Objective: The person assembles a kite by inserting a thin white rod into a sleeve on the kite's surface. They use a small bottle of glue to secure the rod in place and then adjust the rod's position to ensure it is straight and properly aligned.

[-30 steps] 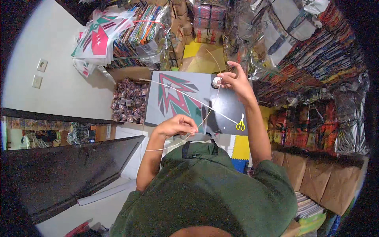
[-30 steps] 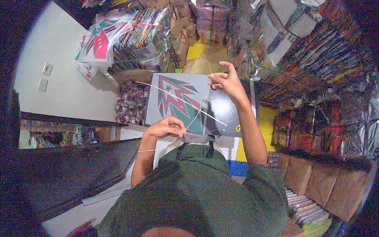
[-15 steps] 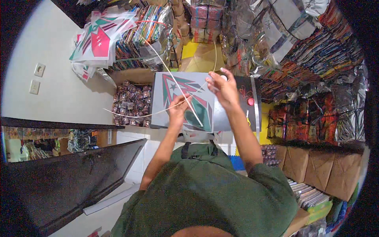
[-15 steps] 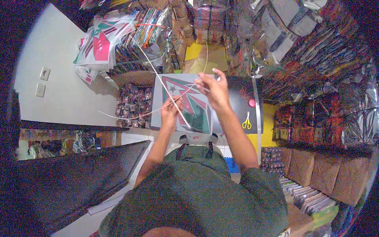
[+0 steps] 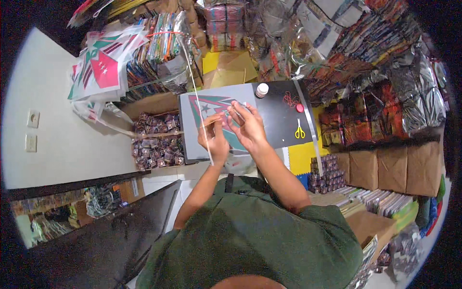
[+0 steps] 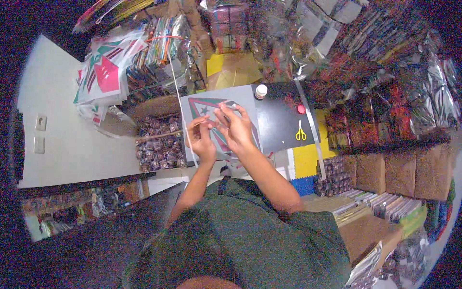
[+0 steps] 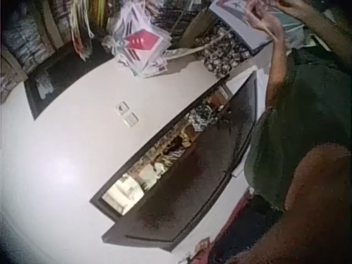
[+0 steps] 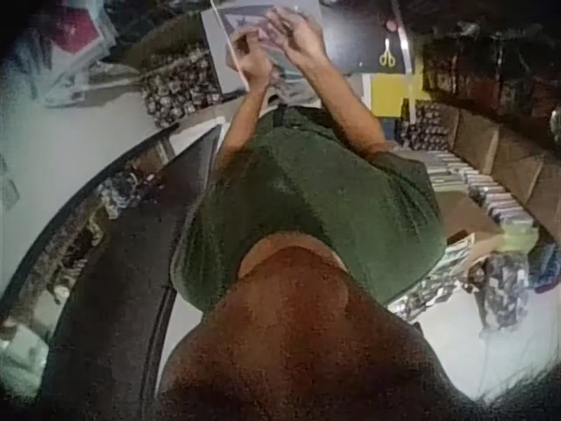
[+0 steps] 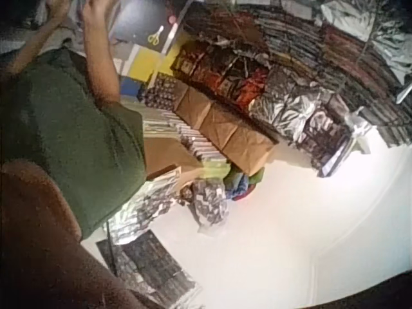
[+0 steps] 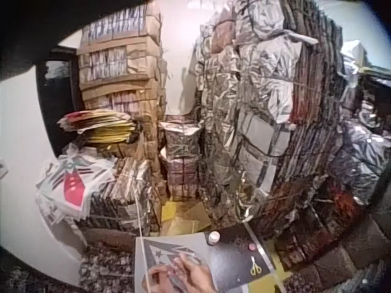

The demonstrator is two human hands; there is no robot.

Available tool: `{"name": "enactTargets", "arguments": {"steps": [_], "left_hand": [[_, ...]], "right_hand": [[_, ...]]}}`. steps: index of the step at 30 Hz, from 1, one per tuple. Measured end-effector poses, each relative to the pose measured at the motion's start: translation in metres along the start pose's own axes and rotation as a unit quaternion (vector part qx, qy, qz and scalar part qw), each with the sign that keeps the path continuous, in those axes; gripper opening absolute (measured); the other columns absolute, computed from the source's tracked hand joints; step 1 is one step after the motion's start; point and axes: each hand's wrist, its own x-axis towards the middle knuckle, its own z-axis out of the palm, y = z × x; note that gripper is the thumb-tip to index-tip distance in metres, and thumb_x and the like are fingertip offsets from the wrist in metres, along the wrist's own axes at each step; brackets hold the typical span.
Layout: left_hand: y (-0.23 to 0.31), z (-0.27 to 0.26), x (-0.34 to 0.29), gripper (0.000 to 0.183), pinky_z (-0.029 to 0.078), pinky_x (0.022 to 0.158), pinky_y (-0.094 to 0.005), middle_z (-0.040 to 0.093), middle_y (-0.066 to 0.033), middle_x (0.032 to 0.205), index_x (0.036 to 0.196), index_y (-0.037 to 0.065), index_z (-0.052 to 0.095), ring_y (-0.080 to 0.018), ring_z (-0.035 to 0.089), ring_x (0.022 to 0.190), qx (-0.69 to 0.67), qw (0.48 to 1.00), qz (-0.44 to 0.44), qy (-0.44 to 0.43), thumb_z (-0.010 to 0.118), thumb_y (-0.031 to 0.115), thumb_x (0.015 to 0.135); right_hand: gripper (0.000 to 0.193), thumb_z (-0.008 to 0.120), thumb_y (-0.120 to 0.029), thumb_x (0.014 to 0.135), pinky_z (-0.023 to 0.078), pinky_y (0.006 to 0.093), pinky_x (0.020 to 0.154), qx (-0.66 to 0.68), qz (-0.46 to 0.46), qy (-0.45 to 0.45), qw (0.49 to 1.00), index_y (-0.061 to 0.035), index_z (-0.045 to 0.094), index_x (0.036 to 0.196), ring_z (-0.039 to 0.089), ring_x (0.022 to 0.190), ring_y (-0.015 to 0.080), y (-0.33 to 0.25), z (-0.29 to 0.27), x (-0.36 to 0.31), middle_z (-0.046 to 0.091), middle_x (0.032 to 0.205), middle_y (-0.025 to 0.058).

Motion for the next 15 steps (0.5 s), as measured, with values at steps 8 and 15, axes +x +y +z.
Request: {"name": "enactTargets", "arguments": {"steps": [8,15], "left_hand": [[0.027,-0.016,0.048,0.007,0.041,0.061,-0.0215,0.071,-0.0092,0.102,0.103,0.001,0.065,-0.0059,0.05,0.069,0.05,0.996,0.008,0.071,0.061,0.005,0.1],[0.009,-0.044,0.046,0.01,0.037,0.059,-0.0224,0.064,-0.0017,0.098,0.11,0.004,0.06,-0.0058,0.043,0.067,-0.122,0.976,-0.118,0.134,0.056,0.012,0.105]], "right_hand": [[0.06,0.079,-0.037,0.088,0.054,0.0457,0.09,-0.261,-0.078,0.042,0.961,-0.0145,0.044,0.132,0.066,0.107,0.0276,-0.006,-0.091,0.064,0.056,0.132,0.0137],[0.06,0.087,-0.028,0.074,0.051,0.046,0.097,-0.756,-0.338,-0.029,0.56,-0.0142,0.063,0.127,0.056,0.119,0.0384,-0.088,-0.229,0.227,0.053,0.132,0.0198]]}}
